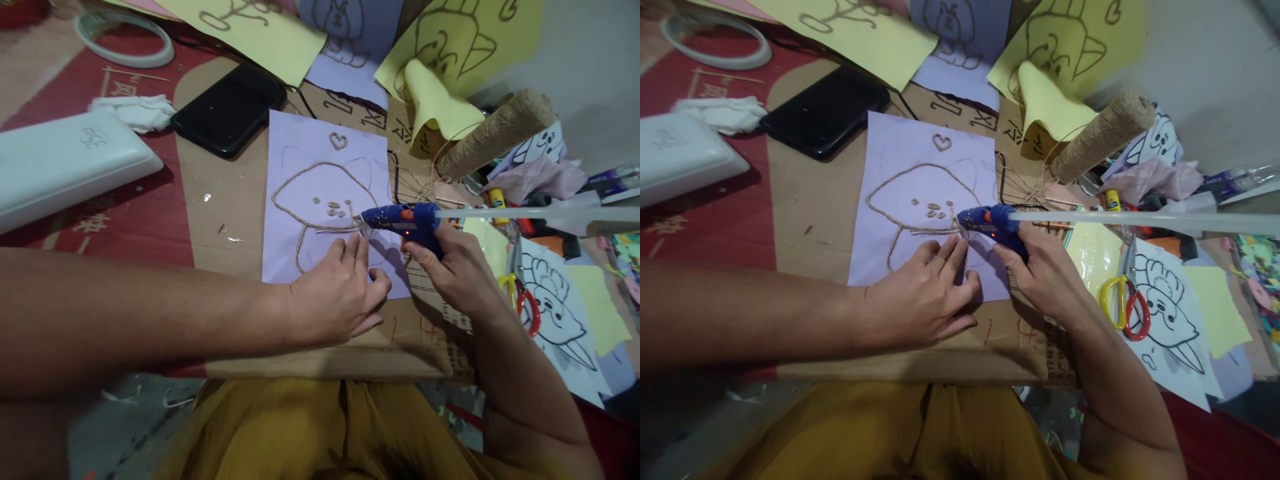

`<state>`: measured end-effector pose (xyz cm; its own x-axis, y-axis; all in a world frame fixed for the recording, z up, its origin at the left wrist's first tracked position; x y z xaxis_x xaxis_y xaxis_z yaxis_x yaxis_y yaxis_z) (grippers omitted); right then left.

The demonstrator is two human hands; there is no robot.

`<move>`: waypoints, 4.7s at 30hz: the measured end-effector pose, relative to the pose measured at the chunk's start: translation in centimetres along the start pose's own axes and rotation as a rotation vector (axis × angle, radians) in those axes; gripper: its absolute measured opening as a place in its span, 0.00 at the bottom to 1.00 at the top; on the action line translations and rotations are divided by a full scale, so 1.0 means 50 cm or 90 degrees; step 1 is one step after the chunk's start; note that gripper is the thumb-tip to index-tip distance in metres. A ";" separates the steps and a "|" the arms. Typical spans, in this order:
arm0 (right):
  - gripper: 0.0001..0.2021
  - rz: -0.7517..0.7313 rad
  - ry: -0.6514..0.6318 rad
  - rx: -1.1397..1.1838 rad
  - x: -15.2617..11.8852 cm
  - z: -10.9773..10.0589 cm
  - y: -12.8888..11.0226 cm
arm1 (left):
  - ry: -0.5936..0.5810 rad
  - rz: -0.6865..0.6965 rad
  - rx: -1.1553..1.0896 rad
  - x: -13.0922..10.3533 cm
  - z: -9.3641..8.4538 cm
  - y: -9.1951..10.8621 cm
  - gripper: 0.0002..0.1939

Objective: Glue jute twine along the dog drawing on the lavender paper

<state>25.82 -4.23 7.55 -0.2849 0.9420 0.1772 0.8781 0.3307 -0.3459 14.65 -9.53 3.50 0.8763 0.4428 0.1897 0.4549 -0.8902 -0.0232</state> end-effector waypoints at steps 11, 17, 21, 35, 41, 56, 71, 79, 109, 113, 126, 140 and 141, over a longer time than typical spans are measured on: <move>0.14 -0.037 0.010 -0.033 -0.006 0.001 -0.012 | -0.013 0.006 0.010 -0.001 0.002 0.001 0.28; 0.15 -0.041 -0.010 -0.016 -0.014 -0.002 -0.019 | -0.003 0.001 0.014 0.000 0.001 0.001 0.27; 0.16 -0.036 0.033 -0.025 -0.002 -0.003 -0.013 | 0.000 0.003 0.020 -0.001 0.003 0.002 0.28; 0.16 -0.050 0.014 0.007 -0.003 0.001 -0.028 | -0.002 -0.001 0.009 0.000 0.002 0.000 0.27; 0.18 0.000 0.041 0.002 -0.009 -0.014 0.002 | -0.004 0.007 0.005 0.000 0.001 0.001 0.28; 0.16 -0.004 0.016 0.013 -0.006 -0.006 0.006 | -0.003 0.006 0.009 -0.002 0.002 0.002 0.28; 0.18 -0.018 0.027 -0.001 -0.018 -0.018 -0.009 | -0.011 -0.001 -0.006 0.000 0.000 0.000 0.27; 0.15 -0.023 0.027 -0.031 0.000 0.001 -0.013 | 0.000 0.001 0.006 -0.001 0.002 0.002 0.27; 0.15 -0.014 -0.008 -0.007 -0.005 -0.015 -0.008 | 0.003 -0.003 0.002 0.001 0.000 0.000 0.28; 0.16 -0.011 0.007 -0.010 0.002 -0.007 -0.007 | -0.003 0.000 0.012 0.000 0.001 0.001 0.28; 0.15 -0.015 0.032 -0.014 0.013 0.006 -0.010 | -0.010 0.001 0.010 0.002 0.003 0.000 0.26; 0.15 0.004 0.023 -0.023 -0.005 -0.017 0.002 | -0.027 0.002 0.010 0.003 0.010 0.001 0.28; 0.15 0.000 0.011 -0.023 -0.004 -0.012 0.000 | -0.024 0.000 0.010 0.003 0.009 0.001 0.28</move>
<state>26.09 -4.46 8.09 -0.2778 0.9409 0.1936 0.8915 0.3275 -0.3128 14.86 -9.45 3.09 0.8811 0.4473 0.1533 0.4577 -0.8883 -0.0388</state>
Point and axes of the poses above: each hand's wrist, its own x-axis towards the middle knuckle, its own z-axis out of the palm, y = z × x, the point moved 10 cm from there along x, towards the middle knuckle
